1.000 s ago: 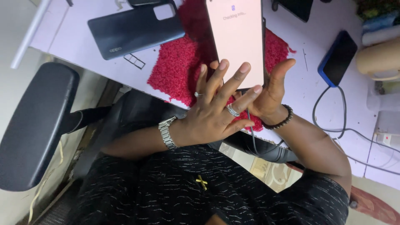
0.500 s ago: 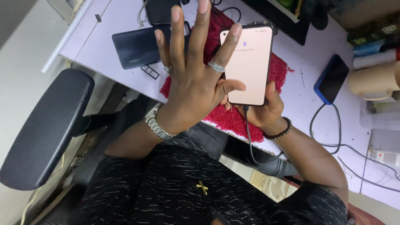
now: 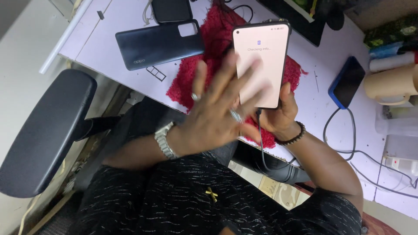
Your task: Testing a smartphone screen and inspecting internal components during a repair process.
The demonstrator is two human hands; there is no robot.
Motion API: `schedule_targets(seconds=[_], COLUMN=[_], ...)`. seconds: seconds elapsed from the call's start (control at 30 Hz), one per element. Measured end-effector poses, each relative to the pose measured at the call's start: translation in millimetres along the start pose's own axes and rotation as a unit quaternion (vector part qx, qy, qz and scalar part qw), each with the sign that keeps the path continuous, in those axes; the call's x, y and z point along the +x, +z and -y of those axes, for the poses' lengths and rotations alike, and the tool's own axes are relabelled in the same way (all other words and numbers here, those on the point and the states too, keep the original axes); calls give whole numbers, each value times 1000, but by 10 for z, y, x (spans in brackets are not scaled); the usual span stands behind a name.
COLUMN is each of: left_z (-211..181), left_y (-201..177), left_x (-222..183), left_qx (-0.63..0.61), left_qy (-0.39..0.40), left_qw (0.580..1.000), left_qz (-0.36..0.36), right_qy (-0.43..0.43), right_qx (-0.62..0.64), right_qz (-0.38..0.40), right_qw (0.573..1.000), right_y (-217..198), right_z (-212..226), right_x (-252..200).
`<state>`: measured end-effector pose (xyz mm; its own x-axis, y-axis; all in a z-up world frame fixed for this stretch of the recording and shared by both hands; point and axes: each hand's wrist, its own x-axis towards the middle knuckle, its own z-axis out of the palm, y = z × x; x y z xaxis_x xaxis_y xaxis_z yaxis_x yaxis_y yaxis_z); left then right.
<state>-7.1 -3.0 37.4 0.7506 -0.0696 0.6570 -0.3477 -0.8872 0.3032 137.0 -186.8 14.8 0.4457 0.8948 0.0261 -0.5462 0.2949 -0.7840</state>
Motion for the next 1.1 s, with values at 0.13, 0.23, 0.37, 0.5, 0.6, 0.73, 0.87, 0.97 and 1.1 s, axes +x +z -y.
schedule_targets(seconds=[0.13,0.23,0.37,0.5,0.6,0.73,0.87,0.97,1.1], left_z=[118,116,60,129,171,278,416,570,615], left_y=[-42,26,-130,-227,-328,-419,-329,-127,-29], left_x=[110,51,23,156,402,759,740,513,286], left_qx=[54,-28,-62,-109,-66,-19,-59,-126,-219], left_qy=[-114,-65,49,53,63,58,22,41,40], left_qw=[992,997,986,979,983,996,998,990,975], left_qz=[32,-44,-148,-163,-159,-67,-20,-42,-12], right_qy=[-2,-20,-66,-76,-53,-68,-105,-84,-79], right_qx=[40,47,-29,-16,115,74,144,66,71], right_qz=[-8,-30,-50,-59,-21,-152,-246,-45,-44], right_qw=[999,998,996,995,992,983,953,993,993], right_y=[20,-17,200,274,325,560,922,544,580], right_z=[-4,-3,58,67,99,241,443,421,359], right_x=[15,20,129,159,145,244,384,323,440])
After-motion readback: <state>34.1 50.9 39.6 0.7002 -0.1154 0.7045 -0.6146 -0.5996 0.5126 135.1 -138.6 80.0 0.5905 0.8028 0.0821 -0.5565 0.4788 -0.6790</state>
